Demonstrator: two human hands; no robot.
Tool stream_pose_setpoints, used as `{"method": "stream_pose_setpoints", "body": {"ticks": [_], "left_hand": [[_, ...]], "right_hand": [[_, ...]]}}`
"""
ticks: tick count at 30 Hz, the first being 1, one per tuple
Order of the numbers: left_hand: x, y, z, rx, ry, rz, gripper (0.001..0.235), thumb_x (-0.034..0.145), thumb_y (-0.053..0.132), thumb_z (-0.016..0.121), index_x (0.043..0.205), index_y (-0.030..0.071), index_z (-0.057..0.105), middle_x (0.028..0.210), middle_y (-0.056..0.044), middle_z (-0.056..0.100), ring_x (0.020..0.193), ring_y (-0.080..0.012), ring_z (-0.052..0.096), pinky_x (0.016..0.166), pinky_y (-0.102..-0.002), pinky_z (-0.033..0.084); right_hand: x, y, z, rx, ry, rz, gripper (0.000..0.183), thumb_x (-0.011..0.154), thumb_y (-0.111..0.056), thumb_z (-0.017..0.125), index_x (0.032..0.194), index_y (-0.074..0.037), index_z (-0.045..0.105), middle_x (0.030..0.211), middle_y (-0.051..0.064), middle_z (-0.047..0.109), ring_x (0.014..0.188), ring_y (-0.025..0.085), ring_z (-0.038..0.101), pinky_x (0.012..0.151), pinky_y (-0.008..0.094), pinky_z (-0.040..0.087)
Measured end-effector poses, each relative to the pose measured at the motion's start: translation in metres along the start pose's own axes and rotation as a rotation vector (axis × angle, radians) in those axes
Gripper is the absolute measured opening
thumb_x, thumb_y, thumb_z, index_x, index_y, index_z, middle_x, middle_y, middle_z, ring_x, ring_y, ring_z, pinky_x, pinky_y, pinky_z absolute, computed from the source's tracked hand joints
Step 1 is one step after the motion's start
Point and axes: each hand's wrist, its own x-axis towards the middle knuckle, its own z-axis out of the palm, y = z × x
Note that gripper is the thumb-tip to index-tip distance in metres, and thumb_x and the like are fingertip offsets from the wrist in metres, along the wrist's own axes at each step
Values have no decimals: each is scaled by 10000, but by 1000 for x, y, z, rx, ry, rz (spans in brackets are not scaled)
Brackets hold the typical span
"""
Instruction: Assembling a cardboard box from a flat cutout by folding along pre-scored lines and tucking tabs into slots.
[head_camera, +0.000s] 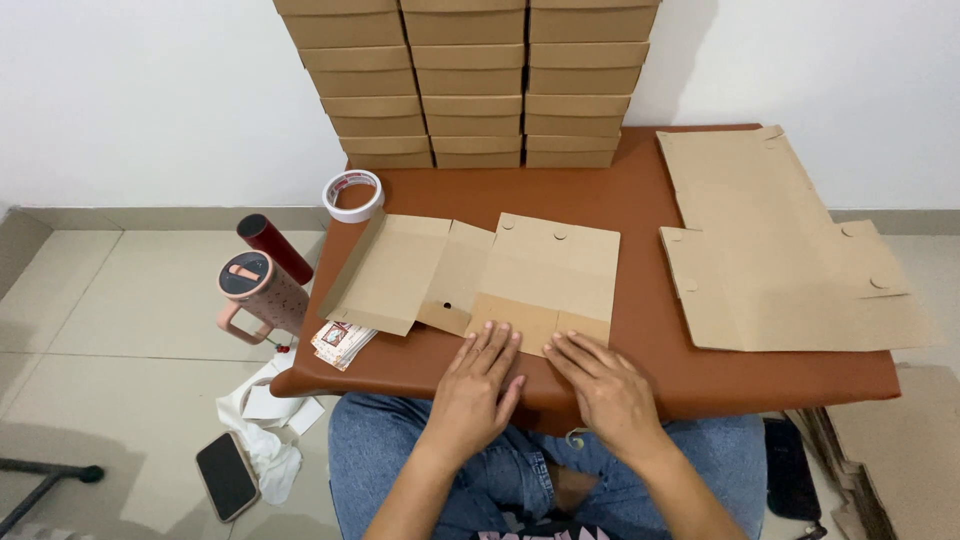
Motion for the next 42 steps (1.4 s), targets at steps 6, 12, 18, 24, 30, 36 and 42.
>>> {"method": "stream_pose_setpoints", "body": {"ticks": [6,12,18,24,30,36,42], "left_hand": [[1,-1,-11,-145,-55,-23,515,1003,132,490,1486,-32,420,1544,-222,431,1473,-356,347,1217,-468,251],[-16,16,-1,259,185,-288,489,1028,375,486,1497,237,493,1628,-300,170,1503,-498,184,1158,-571,288],[-12,2,-2,126,38,-276,547,1023,437,501,1525,226,456,1598,-366,137,1499,-470,173,1192,-522,196],[11,-18,-4,156,29,-254,469,1006,473,492,1424,279,581,1529,-319,368,1429,-431,353,1127,-542,282],[46,-7,9,180,-181,-500,646,984,635,416,1488,238,495,1496,-313,381,1485,-439,295,1186,-551,209],[53,-3,4,158,-255,-541,685,990,601,422,1520,167,433,1536,-336,303,1508,-459,213,1203,-546,154],[63,-10,10,182,-275,-565,762,952,638,438,1536,151,395,1566,-359,242,1520,-476,159,1210,-557,124]], "right_hand": [[22,-25,13,151,-162,-111,558,941,-86,405,1490,12,416,1545,191,434,1458,290,388,1231,419,251],[38,-29,9,214,-217,-136,531,975,-123,414,1493,-8,425,1550,173,433,1466,286,364,1216,429,243],[0,3,-16,188,-216,107,489,1018,-237,418,1476,-72,456,1539,113,454,1445,229,406,1206,396,280],[-2,0,-23,140,-35,66,383,995,-189,543,1328,-18,619,1363,127,637,1334,263,547,1119,388,436],[36,10,-37,272,-292,134,373,956,-21,480,1223,-141,711,1175,63,755,1175,233,668,984,346,533],[88,78,-53,-96,-317,510,752,892,-336,717,1530,-54,438,1487,305,470,1434,431,405,1122,555,357],[84,88,-54,126,-106,592,520,837,-85,767,1336,-51,624,1141,187,622,1139,421,634,935,503,525]]}}
